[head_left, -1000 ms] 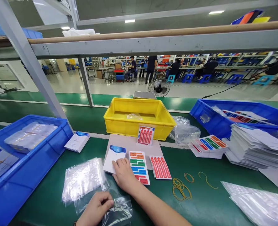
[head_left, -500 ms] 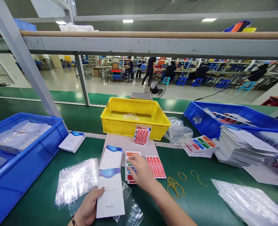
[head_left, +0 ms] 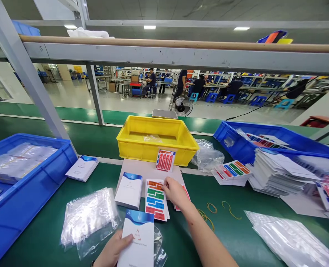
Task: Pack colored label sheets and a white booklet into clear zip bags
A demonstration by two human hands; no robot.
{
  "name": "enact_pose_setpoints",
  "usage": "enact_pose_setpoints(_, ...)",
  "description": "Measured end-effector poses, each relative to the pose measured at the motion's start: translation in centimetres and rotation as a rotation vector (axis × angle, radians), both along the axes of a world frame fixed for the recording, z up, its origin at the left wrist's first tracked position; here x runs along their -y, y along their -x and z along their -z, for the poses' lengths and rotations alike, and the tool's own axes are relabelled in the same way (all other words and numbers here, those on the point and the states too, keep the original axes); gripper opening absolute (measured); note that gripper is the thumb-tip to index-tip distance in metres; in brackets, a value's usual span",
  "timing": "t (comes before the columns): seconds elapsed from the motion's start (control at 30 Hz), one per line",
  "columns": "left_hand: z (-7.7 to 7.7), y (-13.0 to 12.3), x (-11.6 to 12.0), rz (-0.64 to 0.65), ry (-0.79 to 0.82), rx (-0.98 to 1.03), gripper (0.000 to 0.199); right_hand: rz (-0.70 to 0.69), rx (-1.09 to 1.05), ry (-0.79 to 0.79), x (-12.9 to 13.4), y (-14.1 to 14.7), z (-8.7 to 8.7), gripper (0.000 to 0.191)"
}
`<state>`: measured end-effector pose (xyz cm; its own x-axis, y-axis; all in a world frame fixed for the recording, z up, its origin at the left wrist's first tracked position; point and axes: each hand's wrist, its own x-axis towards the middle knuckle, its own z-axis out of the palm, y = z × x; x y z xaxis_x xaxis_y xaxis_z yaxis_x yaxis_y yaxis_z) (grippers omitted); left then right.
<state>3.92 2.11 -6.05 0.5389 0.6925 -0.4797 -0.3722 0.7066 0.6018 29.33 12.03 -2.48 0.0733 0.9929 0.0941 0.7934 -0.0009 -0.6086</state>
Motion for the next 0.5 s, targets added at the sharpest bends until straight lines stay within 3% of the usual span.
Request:
enact_pose_setpoints(0.17,0.5,-0.4,0.2,0.024,0.062,0.02,0.033,-0.033,-0.269,-0.023,0.2,-2.4,-1.7,0.028)
enact_pose_setpoints(0.3,-0.3,-1.3,0.0,0.035,0.099,0.039,0.037,-0.074,-0.435,-0.007,2.0,-2.5,-3.0,0.044)
enact_pose_setpoints(0.43,-1.6,-2.8,-0.4,0.063,0.208,0.139,0.056,-0.301,-0.519,0.203,4.7,0.2,-2.9,0.029)
enact_pose_setpoints(0.5,-2.2,-3.6,-0.6,0.039,0.208,0.092,0.05,-0.342,-0.443,0.237,5.8,1.2,-2.4,0.019)
